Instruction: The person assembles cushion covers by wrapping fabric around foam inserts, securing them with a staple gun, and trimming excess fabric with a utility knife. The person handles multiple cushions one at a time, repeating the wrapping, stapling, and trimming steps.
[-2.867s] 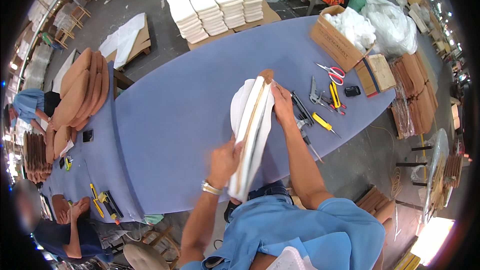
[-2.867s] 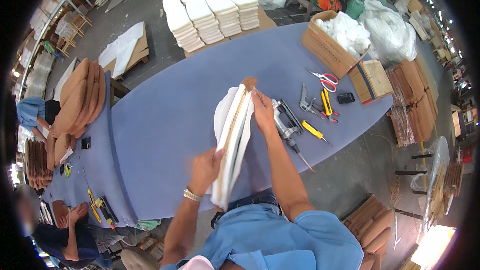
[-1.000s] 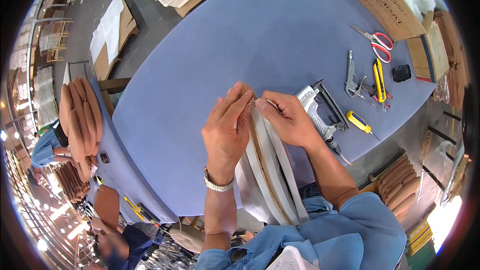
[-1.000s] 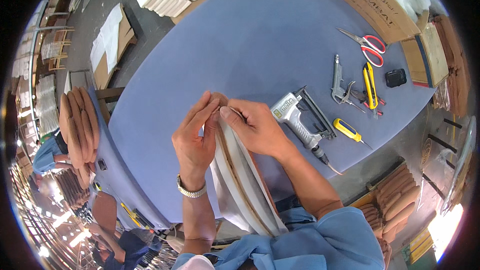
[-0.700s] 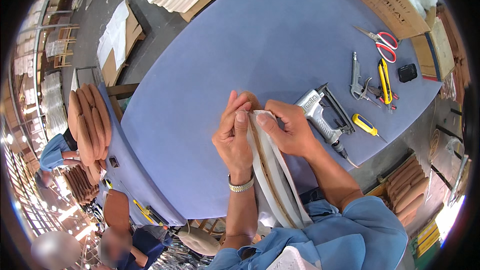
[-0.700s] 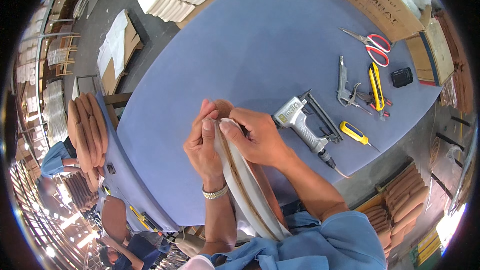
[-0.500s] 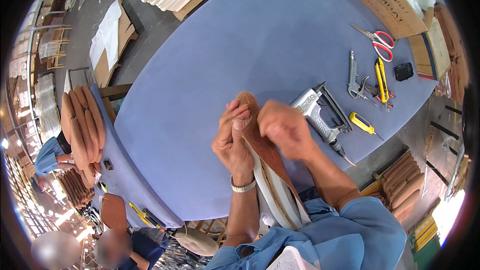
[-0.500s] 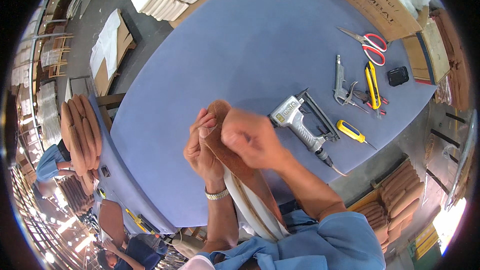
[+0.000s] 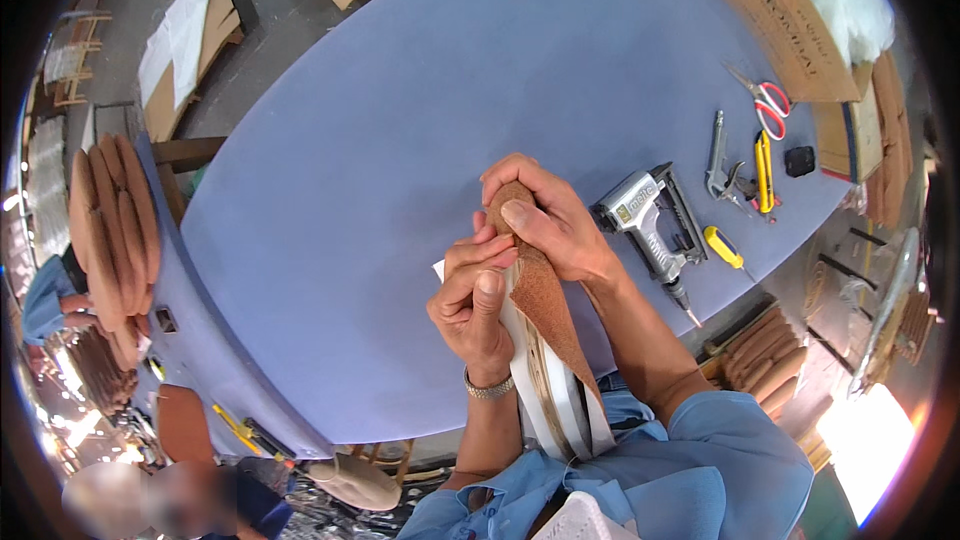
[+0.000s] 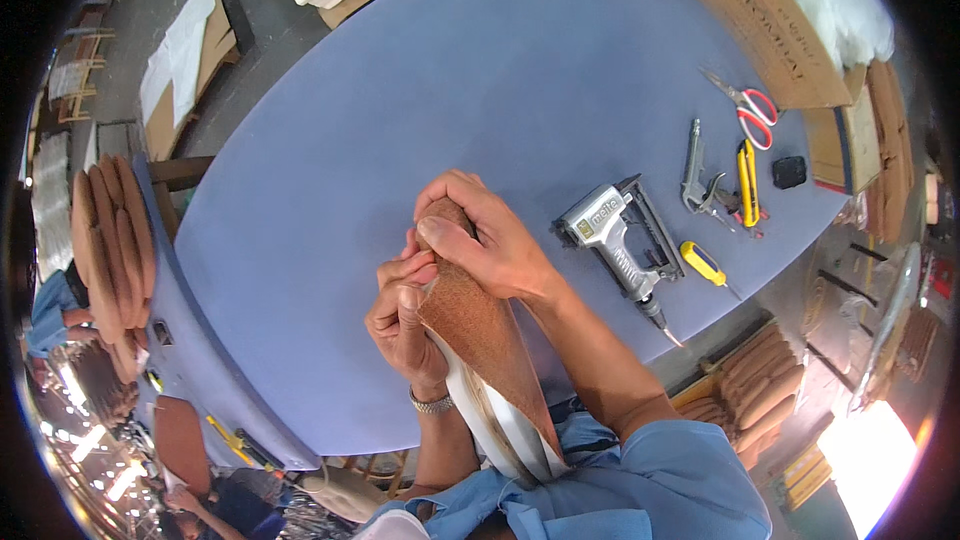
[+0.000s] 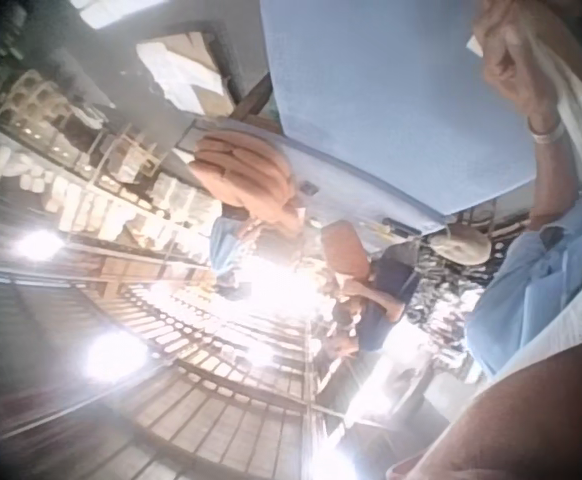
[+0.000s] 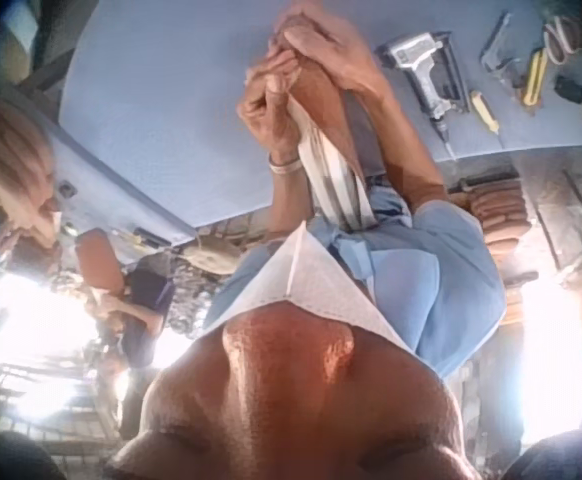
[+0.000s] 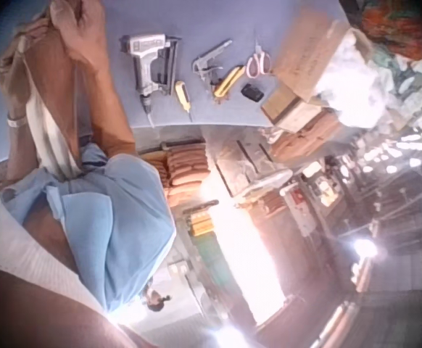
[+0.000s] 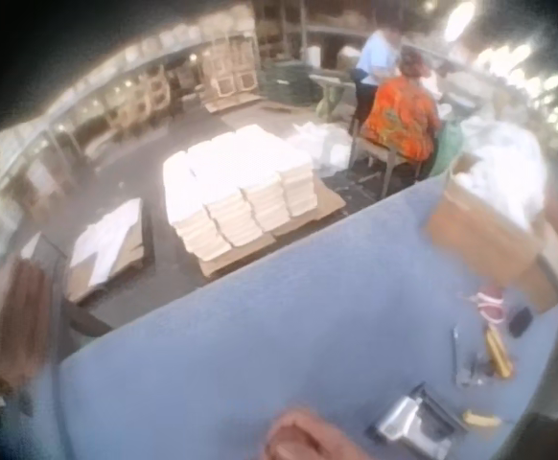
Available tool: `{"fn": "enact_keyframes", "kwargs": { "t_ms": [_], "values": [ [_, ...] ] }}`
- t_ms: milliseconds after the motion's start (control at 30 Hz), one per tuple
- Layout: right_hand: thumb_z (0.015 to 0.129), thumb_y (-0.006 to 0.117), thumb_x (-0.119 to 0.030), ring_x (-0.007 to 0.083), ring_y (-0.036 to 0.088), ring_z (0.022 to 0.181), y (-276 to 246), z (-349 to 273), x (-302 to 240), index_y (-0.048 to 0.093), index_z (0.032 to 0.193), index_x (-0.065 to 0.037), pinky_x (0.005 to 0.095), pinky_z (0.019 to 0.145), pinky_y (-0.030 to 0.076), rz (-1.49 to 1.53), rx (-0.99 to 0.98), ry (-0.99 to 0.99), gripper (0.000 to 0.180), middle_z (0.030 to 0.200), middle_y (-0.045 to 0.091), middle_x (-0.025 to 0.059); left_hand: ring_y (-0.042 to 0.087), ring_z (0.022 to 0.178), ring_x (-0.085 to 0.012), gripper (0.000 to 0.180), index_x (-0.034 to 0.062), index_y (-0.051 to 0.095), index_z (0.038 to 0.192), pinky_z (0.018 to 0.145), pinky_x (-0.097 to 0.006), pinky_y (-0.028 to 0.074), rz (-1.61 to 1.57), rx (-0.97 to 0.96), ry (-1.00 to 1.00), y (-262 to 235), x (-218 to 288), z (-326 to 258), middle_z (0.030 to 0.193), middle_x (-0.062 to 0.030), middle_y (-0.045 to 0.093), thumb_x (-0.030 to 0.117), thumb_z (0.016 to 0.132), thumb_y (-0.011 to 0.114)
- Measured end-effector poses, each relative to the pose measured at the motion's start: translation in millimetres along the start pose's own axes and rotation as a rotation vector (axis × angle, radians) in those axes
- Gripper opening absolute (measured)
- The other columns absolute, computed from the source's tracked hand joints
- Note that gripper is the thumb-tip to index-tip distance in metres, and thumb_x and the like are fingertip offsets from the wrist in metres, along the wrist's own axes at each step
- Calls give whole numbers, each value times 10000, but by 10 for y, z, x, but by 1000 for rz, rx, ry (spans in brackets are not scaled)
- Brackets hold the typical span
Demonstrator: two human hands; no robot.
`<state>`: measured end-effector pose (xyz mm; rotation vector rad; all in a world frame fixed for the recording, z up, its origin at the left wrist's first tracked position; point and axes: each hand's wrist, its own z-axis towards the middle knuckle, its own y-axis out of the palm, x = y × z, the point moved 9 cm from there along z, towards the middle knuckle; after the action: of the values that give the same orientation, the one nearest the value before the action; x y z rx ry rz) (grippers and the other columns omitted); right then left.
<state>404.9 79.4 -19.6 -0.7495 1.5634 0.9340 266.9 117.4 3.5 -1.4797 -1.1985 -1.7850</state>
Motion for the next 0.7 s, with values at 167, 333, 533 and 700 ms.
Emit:
{"fn": "enact_keyframes", "kwargs": {
  "t_ms": [167,333,533,700],
  "values": [
    [1029,527,-180,154,589,928,122,-3,80,583,1090,-35,325,901,472,11,35,152,167,1051,617,79,647,1203,-266,206,-51,777,1036,1156,-451,430,-25,-4,-43,-79,-1,86,1110,-151,746,115,994,665],
    [1010,614,-304,126,572,972,105,57,90,579,1158,-35,300,898,480,-159,63,177,309,1072,618,64,662,1172,-246,324,-40,778,1063,1080,-400,483,-38,-163,-202,-314,-59,662,1139,-140,744,226,1060,594],
    [956,707,-358,144,598,985,171,71,105,598,1209,1,331,890,498,-108,97,343,453,1058,652,82,557,1339,-251,498,4,746,1185,1170,-385,384,71,-539,30,583,-19,1499,1390,-97,655,369,1130,412],
    [895,787,-387,256,606,1219,188,-35,44,495,1405,53,395,1063,474,-146,214,336,734,1303,616,179,415,1474,-291,546,28,751,1224,1221,-417,314,157,-734,-10,745,-280,1380,1463,-93,611,399,1136,361]
  ]
}}
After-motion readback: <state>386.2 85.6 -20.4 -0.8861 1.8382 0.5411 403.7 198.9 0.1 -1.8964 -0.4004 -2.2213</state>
